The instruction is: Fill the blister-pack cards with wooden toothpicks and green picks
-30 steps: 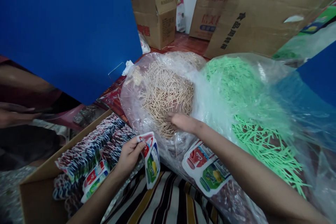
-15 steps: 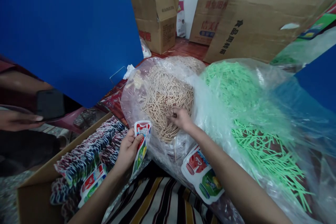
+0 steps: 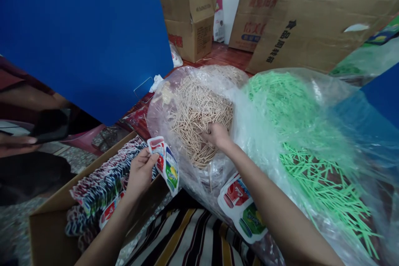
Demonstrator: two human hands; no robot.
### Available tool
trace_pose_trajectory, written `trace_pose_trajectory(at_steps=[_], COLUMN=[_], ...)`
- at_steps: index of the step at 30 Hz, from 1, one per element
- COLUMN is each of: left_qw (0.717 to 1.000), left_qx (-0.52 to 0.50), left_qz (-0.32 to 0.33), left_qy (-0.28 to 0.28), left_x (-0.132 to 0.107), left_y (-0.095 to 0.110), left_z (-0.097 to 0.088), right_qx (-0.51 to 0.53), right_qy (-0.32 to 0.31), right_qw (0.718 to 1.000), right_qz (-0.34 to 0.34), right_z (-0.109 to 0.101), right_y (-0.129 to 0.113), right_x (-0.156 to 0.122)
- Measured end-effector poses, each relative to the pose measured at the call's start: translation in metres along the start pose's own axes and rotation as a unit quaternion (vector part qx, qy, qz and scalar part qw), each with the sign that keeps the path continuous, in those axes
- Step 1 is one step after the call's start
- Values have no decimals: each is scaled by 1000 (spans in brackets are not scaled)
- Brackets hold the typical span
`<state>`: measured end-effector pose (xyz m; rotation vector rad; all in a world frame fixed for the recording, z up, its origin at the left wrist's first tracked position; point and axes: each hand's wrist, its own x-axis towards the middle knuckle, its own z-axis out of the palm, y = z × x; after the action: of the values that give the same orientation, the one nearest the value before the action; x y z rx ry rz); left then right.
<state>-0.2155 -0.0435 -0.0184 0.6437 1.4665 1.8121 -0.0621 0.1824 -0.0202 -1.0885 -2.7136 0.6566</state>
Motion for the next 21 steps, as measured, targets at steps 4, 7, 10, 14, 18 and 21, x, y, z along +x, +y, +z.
trace_pose_trajectory(at_steps=[4,7,10,14,18,21], left_qw=[1000,1000,999,999,999,999], left_qx=[-11,-24,-28,-28,-36,-37], left_qz=[-7,-9,-18,-11,-8,-16], left_qy=[0,-1,-11,-13,-7,-10], left_x=[-1,-2,-2,-2,-1,0], left_y=[-5,-9,-9,-7,-6,-6], left_z=[0,0,0,1,2,1], right_qx=[-60,-93,-124,-139,-97,-33], right_qy=[-73,-114,-126,-117,-103,-69], right_qw=[996,989,984,983,990,997], right_qz=[-4,-11,-3,21,13,-6], right_z=[-1,-2,3,17,16,4], right_y=[-5,-10,-20,-33,-26,-11], right_x=[4,1,1,6,6,1])
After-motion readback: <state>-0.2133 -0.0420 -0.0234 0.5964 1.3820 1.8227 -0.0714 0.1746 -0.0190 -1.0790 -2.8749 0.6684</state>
